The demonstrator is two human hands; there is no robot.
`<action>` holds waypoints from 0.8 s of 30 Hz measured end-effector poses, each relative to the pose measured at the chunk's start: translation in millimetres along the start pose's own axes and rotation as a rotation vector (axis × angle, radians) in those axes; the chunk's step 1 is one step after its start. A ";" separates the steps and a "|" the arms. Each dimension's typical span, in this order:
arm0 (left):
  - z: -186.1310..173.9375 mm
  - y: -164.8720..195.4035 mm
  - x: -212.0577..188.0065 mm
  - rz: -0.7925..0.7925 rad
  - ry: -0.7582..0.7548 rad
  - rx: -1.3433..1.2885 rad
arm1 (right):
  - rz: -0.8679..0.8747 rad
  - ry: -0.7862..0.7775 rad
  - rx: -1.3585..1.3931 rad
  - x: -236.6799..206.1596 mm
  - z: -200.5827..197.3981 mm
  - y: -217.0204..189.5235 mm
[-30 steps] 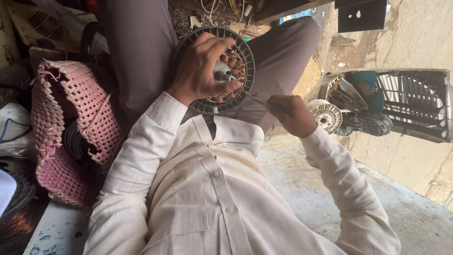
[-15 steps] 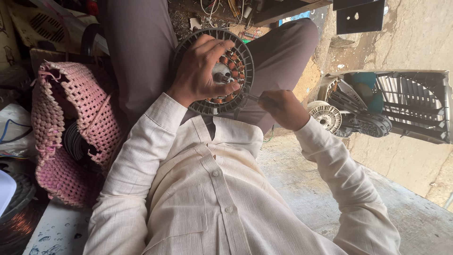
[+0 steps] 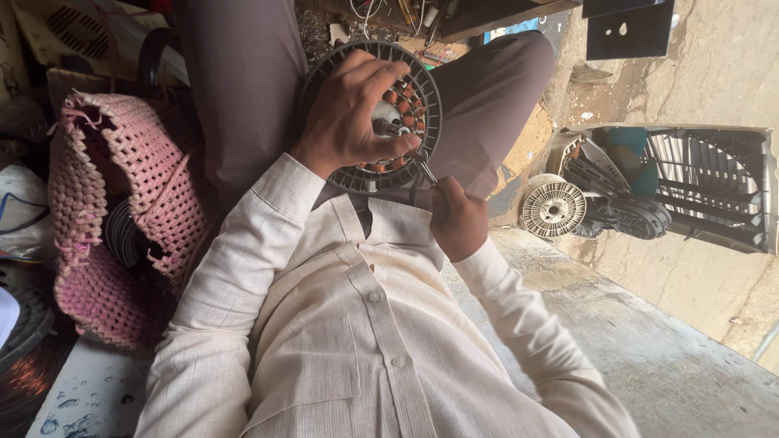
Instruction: The person sits on the ground with a ceiling fan motor stator on their lap and uses pliers to work on the copper windings, turning the stator and adjusting the wound coils around the slots while holding the motor steady with the other hand.
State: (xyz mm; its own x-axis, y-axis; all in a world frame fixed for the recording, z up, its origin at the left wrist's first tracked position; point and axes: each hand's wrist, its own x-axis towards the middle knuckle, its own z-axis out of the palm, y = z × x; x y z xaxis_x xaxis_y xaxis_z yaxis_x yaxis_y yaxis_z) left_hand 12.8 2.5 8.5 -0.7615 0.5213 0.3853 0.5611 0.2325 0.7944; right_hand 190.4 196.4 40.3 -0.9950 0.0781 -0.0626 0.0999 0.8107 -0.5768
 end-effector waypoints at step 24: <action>-3.0 -0.1 2.4 -0.048 0.000 -0.018 | -0.130 -0.084 -0.019 21.1 -22.4 4.8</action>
State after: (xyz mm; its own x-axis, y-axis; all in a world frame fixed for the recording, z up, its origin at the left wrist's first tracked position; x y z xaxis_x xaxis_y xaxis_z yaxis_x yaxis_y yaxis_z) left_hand 9.9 1.3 10.7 -0.7870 0.5102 0.3468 0.5182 0.2418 0.8203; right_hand 169.8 214.9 54.4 -0.9955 -0.0765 -0.0561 -0.0311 0.8215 -0.5694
